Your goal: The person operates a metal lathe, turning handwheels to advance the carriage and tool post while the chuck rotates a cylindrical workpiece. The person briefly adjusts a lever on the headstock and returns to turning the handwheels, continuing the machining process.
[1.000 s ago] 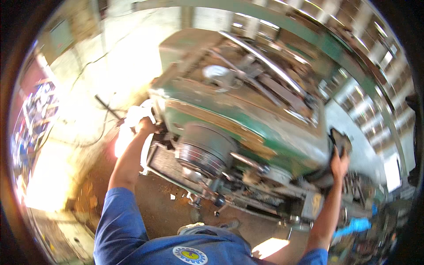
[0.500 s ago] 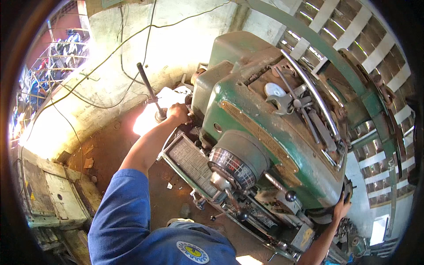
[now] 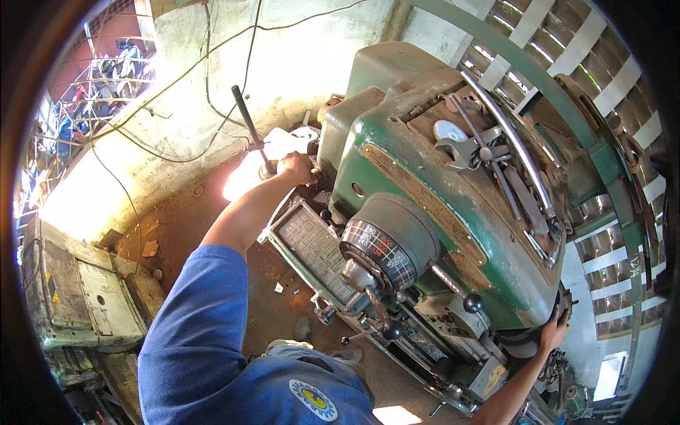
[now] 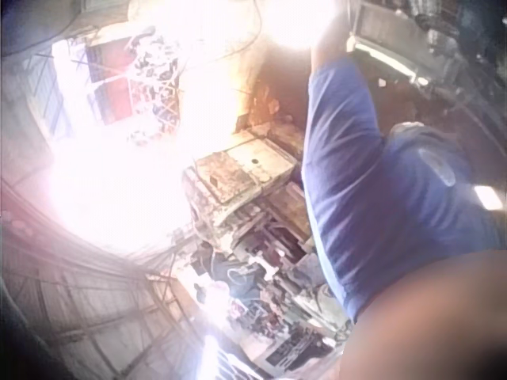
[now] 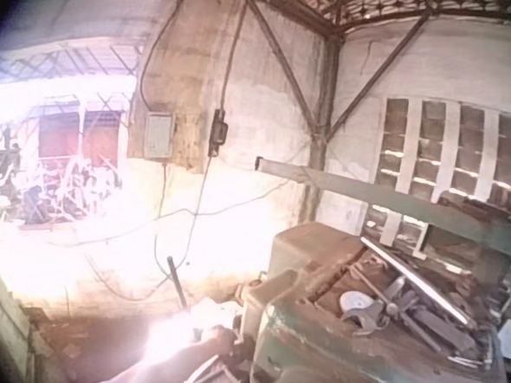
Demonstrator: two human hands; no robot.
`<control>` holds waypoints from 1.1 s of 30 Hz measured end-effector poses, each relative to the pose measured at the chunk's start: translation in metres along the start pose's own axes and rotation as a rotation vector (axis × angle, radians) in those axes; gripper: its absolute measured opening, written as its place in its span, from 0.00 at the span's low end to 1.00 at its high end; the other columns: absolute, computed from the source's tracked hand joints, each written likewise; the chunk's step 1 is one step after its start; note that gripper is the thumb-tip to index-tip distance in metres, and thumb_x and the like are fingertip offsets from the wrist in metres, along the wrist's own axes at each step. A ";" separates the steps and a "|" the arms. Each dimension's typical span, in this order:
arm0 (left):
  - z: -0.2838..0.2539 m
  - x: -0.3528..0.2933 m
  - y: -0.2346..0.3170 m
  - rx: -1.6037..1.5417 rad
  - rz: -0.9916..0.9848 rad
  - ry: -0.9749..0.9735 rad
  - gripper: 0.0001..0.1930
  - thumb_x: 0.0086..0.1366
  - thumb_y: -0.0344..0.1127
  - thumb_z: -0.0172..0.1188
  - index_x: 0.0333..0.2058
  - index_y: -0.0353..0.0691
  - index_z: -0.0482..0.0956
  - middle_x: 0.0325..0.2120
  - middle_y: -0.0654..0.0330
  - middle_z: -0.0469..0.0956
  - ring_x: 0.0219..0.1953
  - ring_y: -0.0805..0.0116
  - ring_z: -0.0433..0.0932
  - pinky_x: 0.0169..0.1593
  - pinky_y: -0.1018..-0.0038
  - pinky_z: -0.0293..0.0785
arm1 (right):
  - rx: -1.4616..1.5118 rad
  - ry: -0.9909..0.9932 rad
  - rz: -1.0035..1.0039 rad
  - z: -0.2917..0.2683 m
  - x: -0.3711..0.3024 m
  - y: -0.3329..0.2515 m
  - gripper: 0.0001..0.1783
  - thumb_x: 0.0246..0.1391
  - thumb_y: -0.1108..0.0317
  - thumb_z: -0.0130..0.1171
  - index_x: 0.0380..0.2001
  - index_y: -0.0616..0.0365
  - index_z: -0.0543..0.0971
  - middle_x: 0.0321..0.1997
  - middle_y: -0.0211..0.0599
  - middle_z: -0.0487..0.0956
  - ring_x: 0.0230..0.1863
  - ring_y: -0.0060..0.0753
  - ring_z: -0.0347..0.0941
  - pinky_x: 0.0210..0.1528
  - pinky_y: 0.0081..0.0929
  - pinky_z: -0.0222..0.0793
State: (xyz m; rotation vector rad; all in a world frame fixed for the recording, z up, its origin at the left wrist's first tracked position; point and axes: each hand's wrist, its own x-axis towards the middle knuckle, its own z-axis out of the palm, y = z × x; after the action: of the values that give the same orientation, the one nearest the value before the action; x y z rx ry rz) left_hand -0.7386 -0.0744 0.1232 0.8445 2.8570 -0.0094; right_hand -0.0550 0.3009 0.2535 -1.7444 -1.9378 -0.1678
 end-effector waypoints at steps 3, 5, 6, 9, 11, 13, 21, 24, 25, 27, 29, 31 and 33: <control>0.001 0.021 -0.019 -0.039 0.101 -0.107 0.37 0.40 0.70 0.68 0.26 0.33 0.84 0.27 0.51 0.81 0.34 0.60 0.81 0.40 0.66 0.78 | 0.079 -0.020 -0.028 0.001 0.004 0.008 0.35 0.56 0.41 0.52 0.61 0.51 0.68 0.52 0.61 0.69 0.55 0.61 0.64 0.56 0.45 0.59; 0.013 0.037 -0.032 -0.100 0.121 -0.163 0.43 0.35 0.73 0.68 0.25 0.28 0.82 0.24 0.48 0.80 0.29 0.58 0.80 0.37 0.65 0.77 | 0.077 -0.027 -0.006 0.004 0.005 0.013 0.35 0.57 0.43 0.52 0.61 0.54 0.68 0.50 0.61 0.70 0.55 0.61 0.65 0.56 0.44 0.59; 0.022 0.044 -0.037 -0.117 0.132 -0.179 0.43 0.35 0.74 0.67 0.25 0.28 0.81 0.23 0.48 0.80 0.28 0.56 0.80 0.35 0.64 0.76 | 0.099 -0.023 -0.033 0.005 0.007 0.014 0.35 0.57 0.44 0.52 0.61 0.55 0.68 0.50 0.61 0.70 0.54 0.61 0.66 0.56 0.44 0.59; 0.045 0.056 -0.049 -0.154 0.119 -0.029 0.42 0.35 0.75 0.66 0.20 0.31 0.80 0.19 0.51 0.79 0.25 0.57 0.78 0.32 0.65 0.75 | 0.069 0.019 -0.079 0.007 0.007 0.015 0.35 0.57 0.44 0.52 0.60 0.56 0.69 0.51 0.61 0.69 0.54 0.60 0.66 0.55 0.44 0.60; 0.049 0.059 -0.050 -0.118 0.229 0.033 0.41 0.36 0.76 0.65 0.18 0.32 0.81 0.19 0.51 0.79 0.23 0.58 0.78 0.30 0.65 0.75 | 0.068 0.046 -0.088 0.010 0.011 0.012 0.35 0.56 0.44 0.53 0.59 0.57 0.69 0.52 0.61 0.70 0.54 0.60 0.66 0.55 0.43 0.60; 0.038 0.056 -0.046 -0.227 0.035 -0.208 0.42 0.35 0.74 0.67 0.27 0.33 0.82 0.28 0.49 0.81 0.31 0.56 0.80 0.35 0.65 0.76 | 0.046 0.020 -0.046 0.009 0.009 0.014 0.35 0.56 0.44 0.53 0.59 0.56 0.70 0.52 0.60 0.70 0.54 0.60 0.66 0.56 0.43 0.60; -0.009 -0.009 0.010 0.047 -0.065 0.011 0.25 0.45 0.54 0.71 0.36 0.40 0.84 0.38 0.54 0.82 0.43 0.59 0.81 0.46 0.66 0.78 | 0.054 0.011 -0.002 0.007 0.005 0.013 0.35 0.55 0.41 0.52 0.60 0.50 0.69 0.55 0.58 0.70 0.57 0.61 0.64 0.58 0.45 0.58; 0.004 0.010 0.000 0.063 0.025 -0.043 0.25 0.44 0.55 0.71 0.34 0.40 0.85 0.37 0.54 0.83 0.42 0.60 0.81 0.45 0.67 0.78 | -0.022 -0.023 0.058 0.005 0.008 0.009 0.36 0.54 0.40 0.52 0.61 0.48 0.68 0.58 0.59 0.68 0.59 0.61 0.63 0.60 0.45 0.57; 0.011 0.025 -0.006 0.035 -0.002 -0.142 0.27 0.41 0.56 0.72 0.33 0.39 0.85 0.35 0.54 0.83 0.40 0.62 0.82 0.44 0.68 0.78 | 0.021 -0.040 0.052 0.004 0.010 0.009 0.36 0.54 0.40 0.52 0.61 0.46 0.68 0.59 0.59 0.67 0.60 0.60 0.63 0.61 0.45 0.56; 0.022 0.059 -0.027 -0.054 0.113 -0.371 0.29 0.47 0.53 0.70 0.42 0.36 0.82 0.44 0.48 0.79 0.47 0.62 0.79 0.50 0.69 0.75 | 0.183 -0.097 -0.015 0.005 0.015 0.008 0.36 0.56 0.46 0.53 0.60 0.62 0.68 0.62 0.55 0.67 0.64 0.51 0.62 0.65 0.37 0.53; 0.034 0.082 -0.035 -0.059 0.257 -0.396 0.32 0.49 0.58 0.67 0.45 0.36 0.80 0.46 0.51 0.79 0.48 0.61 0.78 0.51 0.69 0.75 | 0.335 -0.090 -0.126 0.009 0.018 0.008 0.35 0.57 0.49 0.54 0.58 0.66 0.69 0.62 0.49 0.69 0.64 0.44 0.63 0.65 0.33 0.54; 0.038 0.085 -0.034 -0.062 0.307 -0.371 0.36 0.51 0.63 0.64 0.48 0.36 0.78 0.48 0.54 0.78 0.49 0.60 0.78 0.51 0.69 0.74 | 0.251 -0.066 -0.042 0.008 0.017 0.009 0.36 0.55 0.46 0.55 0.58 0.62 0.70 0.62 0.52 0.68 0.64 0.47 0.62 0.65 0.35 0.54; 0.035 0.066 -0.023 0.177 0.097 -0.118 0.37 0.39 0.65 0.72 0.41 0.40 0.82 0.37 0.55 0.83 0.41 0.59 0.81 0.44 0.65 0.77 | 0.163 -0.023 0.007 0.005 0.007 0.008 0.36 0.53 0.41 0.54 0.58 0.54 0.71 0.60 0.53 0.70 0.61 0.52 0.64 0.62 0.38 0.58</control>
State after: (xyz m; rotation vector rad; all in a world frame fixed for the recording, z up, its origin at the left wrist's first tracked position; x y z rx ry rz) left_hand -0.8002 -0.0601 0.0772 0.9805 2.7315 -0.2944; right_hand -0.0491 0.3105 0.2499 -1.6527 -1.9046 0.0130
